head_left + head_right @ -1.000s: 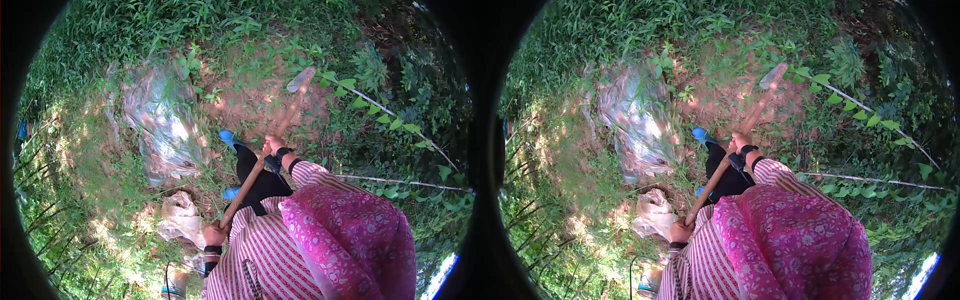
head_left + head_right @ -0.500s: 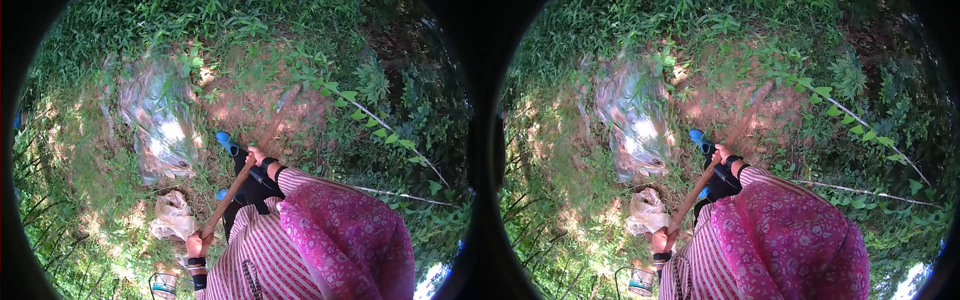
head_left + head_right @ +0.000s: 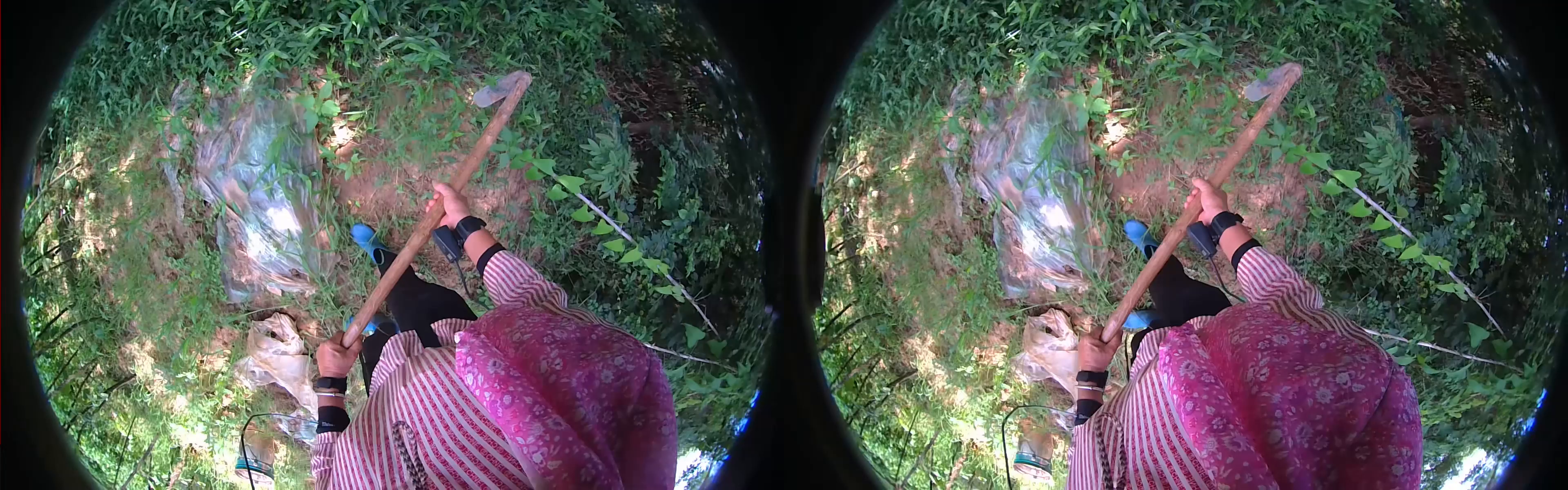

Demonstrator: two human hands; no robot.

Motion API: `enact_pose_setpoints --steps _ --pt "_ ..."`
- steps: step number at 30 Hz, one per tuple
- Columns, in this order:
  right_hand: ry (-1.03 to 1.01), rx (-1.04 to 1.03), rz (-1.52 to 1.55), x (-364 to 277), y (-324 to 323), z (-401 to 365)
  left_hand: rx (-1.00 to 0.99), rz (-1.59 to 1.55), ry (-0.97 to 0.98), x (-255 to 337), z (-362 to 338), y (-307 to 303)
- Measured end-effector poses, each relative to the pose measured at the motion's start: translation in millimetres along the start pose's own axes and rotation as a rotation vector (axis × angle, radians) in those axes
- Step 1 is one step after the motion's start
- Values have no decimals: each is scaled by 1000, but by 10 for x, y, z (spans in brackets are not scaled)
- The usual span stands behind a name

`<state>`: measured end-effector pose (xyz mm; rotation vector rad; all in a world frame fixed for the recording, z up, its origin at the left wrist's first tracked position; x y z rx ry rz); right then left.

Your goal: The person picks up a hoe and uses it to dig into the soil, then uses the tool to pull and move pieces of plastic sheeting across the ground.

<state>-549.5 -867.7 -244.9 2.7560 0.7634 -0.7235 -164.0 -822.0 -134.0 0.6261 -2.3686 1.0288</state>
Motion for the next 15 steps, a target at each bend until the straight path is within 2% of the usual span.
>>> enact_pose_setpoints --steps 3,6,8,10,12,13,15 --pt "-131 -36 -54 -650 114 146 -22 -60 46 485 274 168" --pt "-91 19 -125 -658 64 416 -66 -91 32 699 325 301" --pt "-81 54 -172 -243 -6 569 -120 -119 -48 586 130 200" --pt "92 123 -271 630 -99 374 -173 -139 -148 153 -277 105" --pt "211 233 -249 1264 -128 -171 -160 -50 -246 -329 -736 -104" --pt "287 155 -232 1660 -139 -224 -143 28 -314 -497 -940 -252" --pt "399 40 -235 2074 -39 -419 -124 -166 -437 -875 -1252 -366"
Point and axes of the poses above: each hand's wrist, its own z-axis towards the middle knuckle, its own y-axis out of the palm, x = y × z, the point moved 10 cm from there along z, towards the middle knuckle, and after that the axes turned 6 degrees about -z, right-handed, at the moved point
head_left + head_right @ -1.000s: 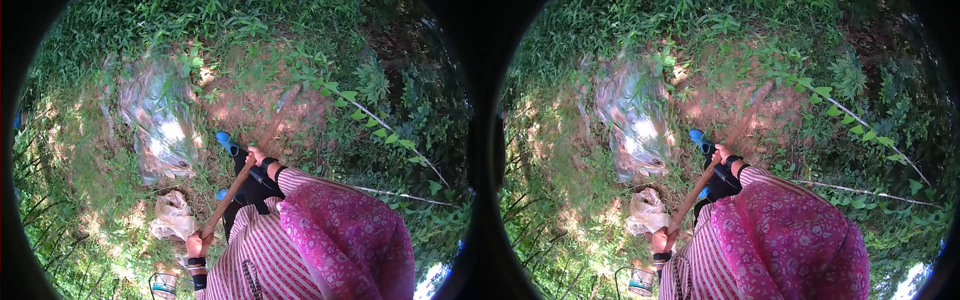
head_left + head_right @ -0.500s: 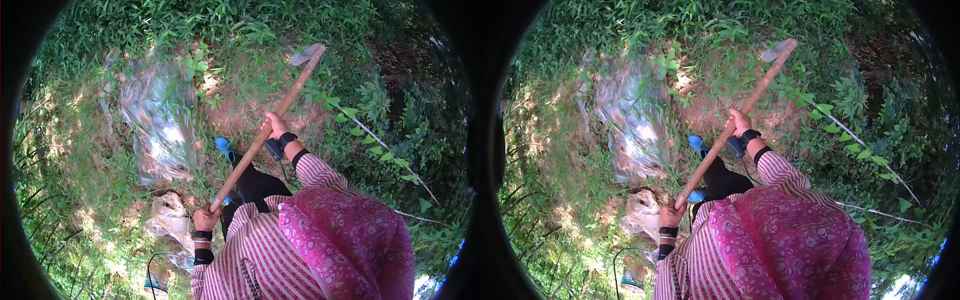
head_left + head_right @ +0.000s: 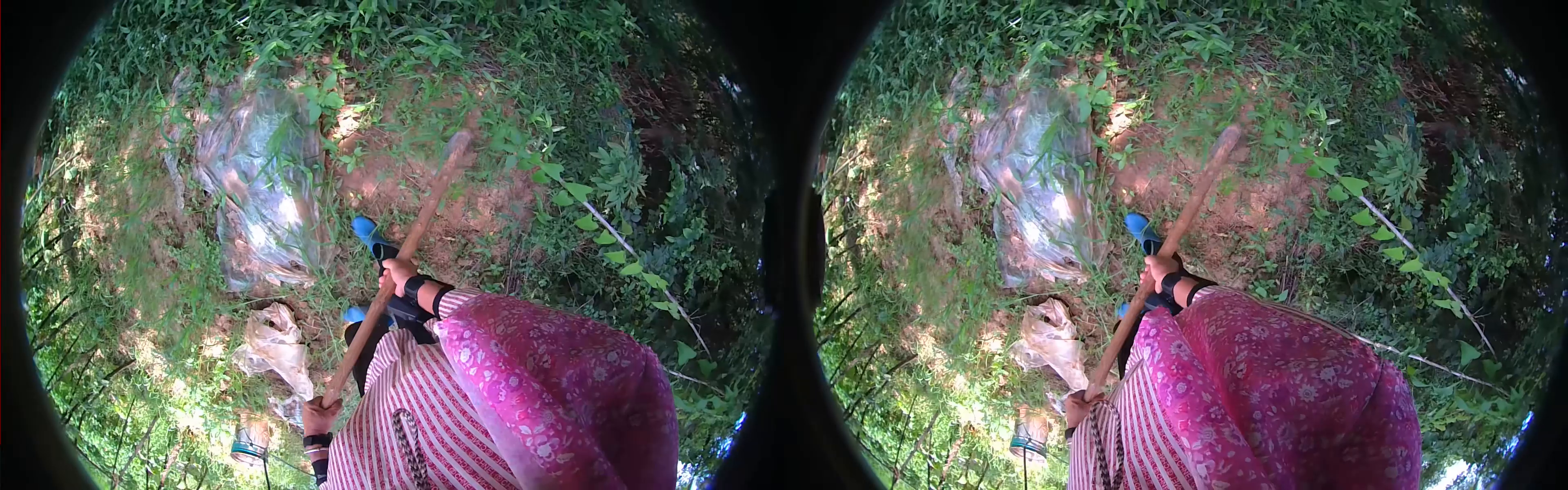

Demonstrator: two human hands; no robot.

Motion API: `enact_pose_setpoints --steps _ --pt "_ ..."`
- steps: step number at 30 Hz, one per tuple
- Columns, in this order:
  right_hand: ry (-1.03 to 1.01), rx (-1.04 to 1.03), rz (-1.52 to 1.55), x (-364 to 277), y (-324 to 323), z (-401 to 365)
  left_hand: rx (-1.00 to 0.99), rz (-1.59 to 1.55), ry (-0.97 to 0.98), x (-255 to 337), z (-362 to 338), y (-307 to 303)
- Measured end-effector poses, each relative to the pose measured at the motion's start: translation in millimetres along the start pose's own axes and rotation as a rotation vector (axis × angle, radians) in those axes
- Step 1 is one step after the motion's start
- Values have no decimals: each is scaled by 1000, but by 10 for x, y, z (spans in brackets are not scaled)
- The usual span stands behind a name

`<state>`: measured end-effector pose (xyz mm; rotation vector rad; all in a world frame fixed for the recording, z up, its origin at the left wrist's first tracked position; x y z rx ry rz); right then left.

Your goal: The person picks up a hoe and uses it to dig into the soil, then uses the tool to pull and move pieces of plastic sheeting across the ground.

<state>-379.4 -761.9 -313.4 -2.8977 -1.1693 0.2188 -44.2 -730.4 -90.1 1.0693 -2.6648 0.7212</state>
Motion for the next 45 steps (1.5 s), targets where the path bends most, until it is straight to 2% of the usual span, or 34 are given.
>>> enact_pose_setpoints --steps 2,3,6,8,10,14,17,20,21,22,24,25,26,27,29,30,32,34,38,41,42,44,45 --pt "85 -29 8 181 134 -111 27 -85 12 -210 -78 -108" --pt "74 -3 4 165 152 -130 37 26 -63 -249 -77 -162" --pt "44 -66 44 -59 153 -27 99 90 -78 95 31 -236" --pt "-8 -64 43 -444 66 75 130 189 52 332 313 -119" --pt "-199 1 83 -1069 -122 23 97 135 168 775 536 81" --pt "-379 35 140 -2090 -500 -190 69 82 406 1514 686 486" --pt "-443 101 98 -2349 -669 -154 -7 -72 483 1721 671 662" --pt "-429 150 12 -1950 -596 -5 -44 -55 382 1491 541 512" --pt "-331 120 85 -1587 -461 15 -53 -132 363 1182 538 454" --pt "-332 132 28 -1238 -384 140 -43 22 296 905 487 319" --pt "-150 209 59 -438 -204 132 11 260 219 599 256 -74" --pt "-64 206 39 -135 -92 97 -12 196 173 426 187 -208" --pt "-43 96 -6 72 35 118 41 223 157 452 60 -377" --pt "-27 121 54 232 94 138 75 278 168 388 35 -464" --pt "4 -55 -92 305 243 291 131 323 179 429 -6 -604" --pt "11 -180 -202 314 321 356 193 392 251 687 -84 -707" --pt "-53 -142 -137 224 336 538 259 464 321 978 -146 -831" --pt "23 -196 -87 193 410 508 283 490 345 1117 -133 -886" --pt "-33 -147 57 95 416 439 334 517 377 1181 -105 -924" --pt "93 -175 -159 257 374 476 326 497 310 1016 -123 -851" --pt "82 -52 -30 284 313 391 302 446 247 902 -136 -809" --pt "87 32 -196 224 362 284 237 272 124 659 -148 -744" --pt "92 85 -110 128 367 164 237 273 118 583 -147 -710"
Point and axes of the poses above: each hand's wrist, its own z-axis towards the middle knuckle, its own y-axis out of the palm, x = y × z, the point moved 10 cm from there along z, towards the middle knuckle, and after that the axes turned 6 degrees about -z, right-handed, at the moved point
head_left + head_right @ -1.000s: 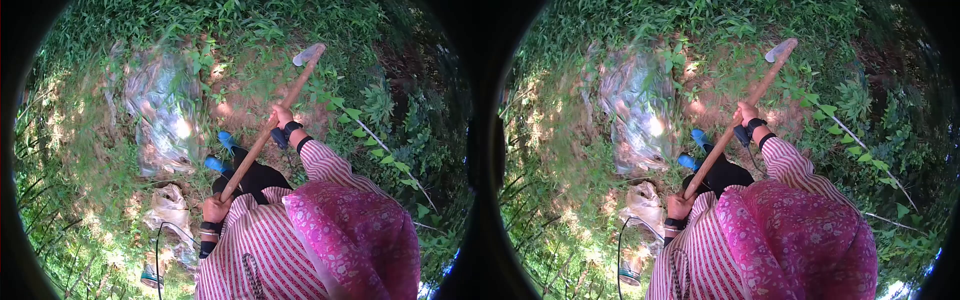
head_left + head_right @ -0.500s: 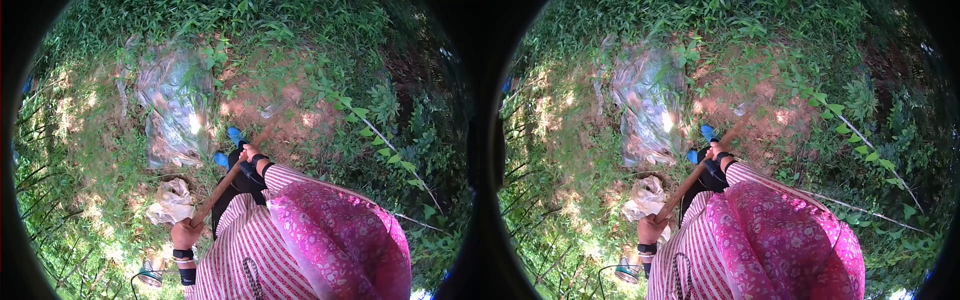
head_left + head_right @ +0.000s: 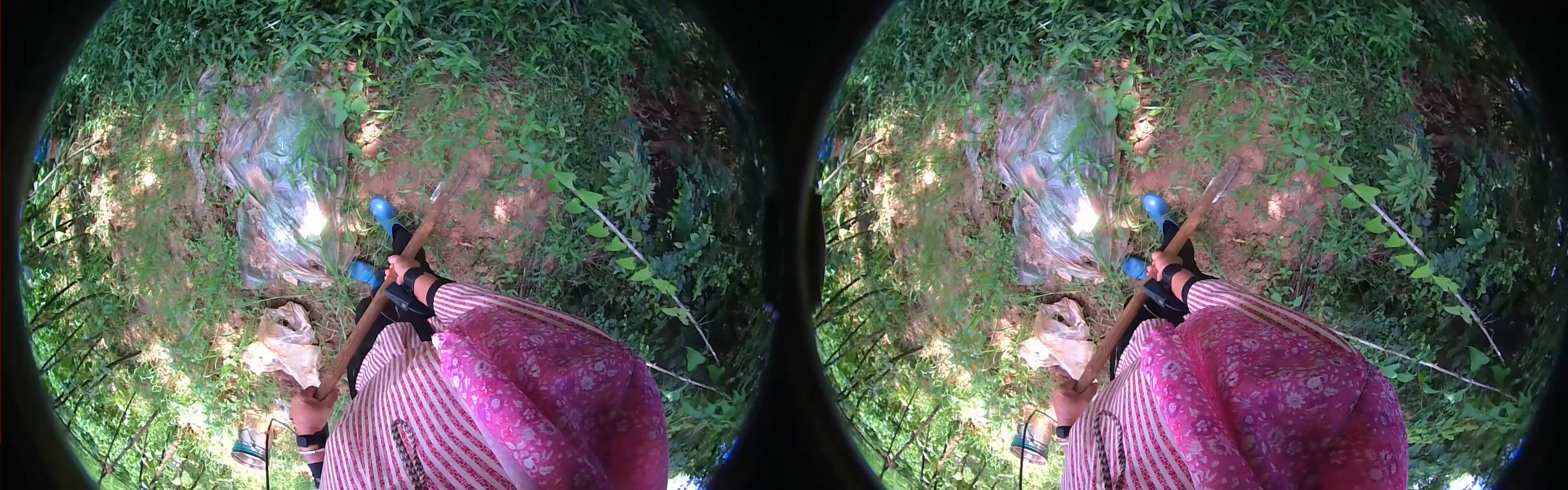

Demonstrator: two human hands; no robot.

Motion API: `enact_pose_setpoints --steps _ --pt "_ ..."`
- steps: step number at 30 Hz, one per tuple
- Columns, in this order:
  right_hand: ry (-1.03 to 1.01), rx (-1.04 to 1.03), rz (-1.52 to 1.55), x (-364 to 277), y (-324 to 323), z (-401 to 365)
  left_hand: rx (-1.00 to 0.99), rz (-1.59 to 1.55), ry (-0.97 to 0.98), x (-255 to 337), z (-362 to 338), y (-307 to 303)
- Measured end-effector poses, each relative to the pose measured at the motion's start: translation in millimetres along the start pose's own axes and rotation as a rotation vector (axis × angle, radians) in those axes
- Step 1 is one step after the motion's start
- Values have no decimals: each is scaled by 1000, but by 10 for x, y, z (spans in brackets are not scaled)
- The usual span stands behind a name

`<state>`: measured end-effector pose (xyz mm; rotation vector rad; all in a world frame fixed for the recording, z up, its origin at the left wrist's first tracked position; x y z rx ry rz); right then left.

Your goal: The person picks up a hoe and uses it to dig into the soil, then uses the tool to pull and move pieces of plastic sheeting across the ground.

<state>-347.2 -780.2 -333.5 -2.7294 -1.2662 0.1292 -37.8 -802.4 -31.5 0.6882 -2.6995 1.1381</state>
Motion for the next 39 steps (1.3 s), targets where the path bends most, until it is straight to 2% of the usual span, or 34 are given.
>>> enact_pose_setpoints --steps 2,5,8,10,11,14,17,18,19,20,21,22,23,24,25,26,27,28,31,32,33,35,39 --pt "1 5 55 -149 3 -97 -46 -143 -33 -80 79 158" --pt "-12 -59 189 -570 -37 -4 30 -90 10 222 400 173" --pt "-164 -138 220 -1473 -107 -58 58 -182 107 536 899 409" --pt "-285 -137 264 -2211 -228 -350 22 -161 149 1019 1197 527" --pt "-376 -135 286 -2585 -319 -504 34 -146 246 1311 1333 581" --pt "-519 -122 292 -3528 -614 -692 -107 -235 301 2320 1481 572" --pt "-655 -62 153 -4202 -819 -621 -152 -363 342 2857 1550 702" --pt "-648 -15 129 -4253 -859 -486 -157 -360 335 2831 1579 736" --pt "-636 -12 127 -4132 -819 -404 -234 -453 284 2747 1588 870" --pt "-610 76 94 -3915 -815 -310 -309 -548 232 2665 1570 1012" --pt "-588 162 63 -3636 -809 -251 -321 -570 178 2352 1490 1099" --pt "-501 123 75 -3191 -691 -106 -271 -481 151 2037 1372 1028" --pt "-479 181 -9 -2771 -619 -64 -200 -329 107 1732 1204 871" --pt "-339 256 83 -2314 -520 -265 -174 -270 79 1403 1022 799" --pt "-283 170 -17 -1867 -406 -100 -181 -438 65 854 828 998" --pt "-288 216 -50 -1548 -416 -112 -251 -348 -77 786 595 829" --pt "-310 252 -84 -1439 -354 -126 -155 -520 -63 140 452 1223" --pt "-324 244 -86 -1414 -262 -95 -186 -565 -138 339 439 1091" --pt "-146 142 -90 -1315 -194 -23 -300 -683 -262 882 352 786" --pt "-187 127 -73 -1433 -198 -16 -199 -688 -225 453 357 1138" --pt "-214 111 -53 -1495 -198 -86 -192 -698 -232 481 394 1179" --pt "-212 -27 73 -1843 -105 -339 -99 -393 -115 686 621 1029" --pt "-468 -54 65 -3015 -79 -517 -129 -450 62 1513 1208 949"
Point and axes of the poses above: each hand's wrist, its own z-axis towards the middle knuckle, its own y-axis out of the palm, x = y × z, the point moved 10 cm from there along z, towards the middle knuckle, and after that the axes turned 6 degrees about -z, right-handed, at the moved point
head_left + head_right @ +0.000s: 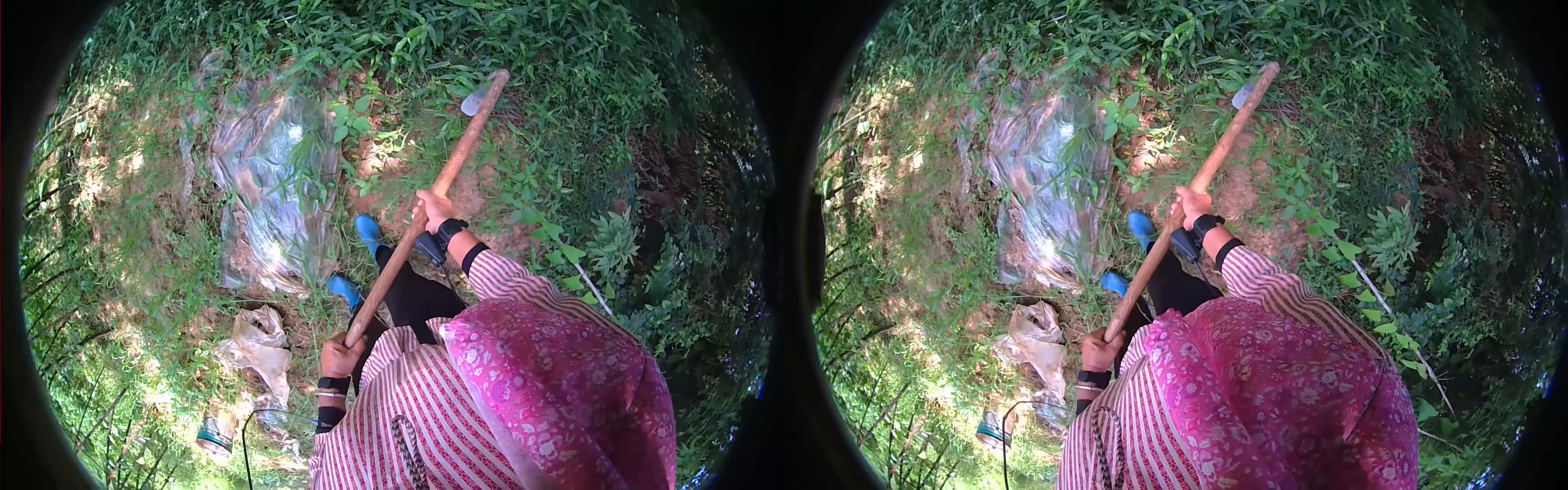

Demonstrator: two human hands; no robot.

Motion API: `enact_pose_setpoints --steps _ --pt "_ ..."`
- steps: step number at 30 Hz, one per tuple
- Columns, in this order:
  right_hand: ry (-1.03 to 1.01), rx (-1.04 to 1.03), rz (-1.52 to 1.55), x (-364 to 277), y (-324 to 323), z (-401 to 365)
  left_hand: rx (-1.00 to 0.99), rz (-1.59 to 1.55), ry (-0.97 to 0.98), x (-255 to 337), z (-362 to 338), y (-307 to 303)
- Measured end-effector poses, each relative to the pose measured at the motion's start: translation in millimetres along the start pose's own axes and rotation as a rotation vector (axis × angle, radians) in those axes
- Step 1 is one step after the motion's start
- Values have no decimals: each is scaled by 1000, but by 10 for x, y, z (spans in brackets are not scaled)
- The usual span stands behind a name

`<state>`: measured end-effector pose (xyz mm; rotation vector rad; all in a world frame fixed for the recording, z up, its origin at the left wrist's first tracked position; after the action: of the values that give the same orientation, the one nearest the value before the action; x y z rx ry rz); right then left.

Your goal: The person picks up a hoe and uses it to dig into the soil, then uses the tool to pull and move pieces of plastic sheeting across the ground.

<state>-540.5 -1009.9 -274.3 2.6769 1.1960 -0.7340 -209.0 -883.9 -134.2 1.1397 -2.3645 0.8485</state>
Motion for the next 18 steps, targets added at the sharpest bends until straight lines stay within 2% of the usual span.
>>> enact_pose_setpoints --steps 2,4,6,7,9,10,11,12,13,14,15,16,17,18 --pt "-35 -76 -9 -516 68 199 -28 -106 113 498 270 128" --pt "-58 -119 -35 -850 123 312 -52 -83 143 984 424 210" --pt "-82 -90 -85 -897 54 584 -75 -80 136 960 490 382" --pt "-35 -67 -78 -715 31 612 -87 -82 137 931 510 439" --pt "-1 -32 -104 -137 39 530 -143 -112 -8 555 279 370" --pt "-8 36 -251 235 -4 389 -132 -79 17 235 101 308" --pt "58 10 -201 850 -31 343 -160 -169 -68 169 -198 139" --pt "186 89 -200 1243 -41 -31 -124 -184 -135 -358 -462 87" --pt "158 -11 -153 1653 -10 -138 -109 -168 -137 -551 -728 -50" --pt "288 21 -189 1782 11 -448 -53 -313 -204 -1050 -980 -14" --pt "343 -28 -186 1990 86 -618 -31 -124 -290 -1074 -1173 -171" --pt "393 -79 -185 2150 149 -745 -71 -88 -369 -681 -1257 -352" --pt "411 -43 -219 2127 156 -868 -21 -313 -308 -997 -1326 -252" --pt "434 -7 -255 2074 169 -977 30 -535 -248 -900 -1319 -251"
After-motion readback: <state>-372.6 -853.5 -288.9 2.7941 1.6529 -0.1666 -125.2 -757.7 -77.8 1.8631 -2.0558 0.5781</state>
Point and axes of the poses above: each hand's wrist, its own z-axis towards the middle knuckle, its own y-axis out of the palm, x = y × z, the point moved 10 cm from there along z, towards the middle knuckle, and after that the axes turned 6 degrees about -z, right-handed, at the moved point
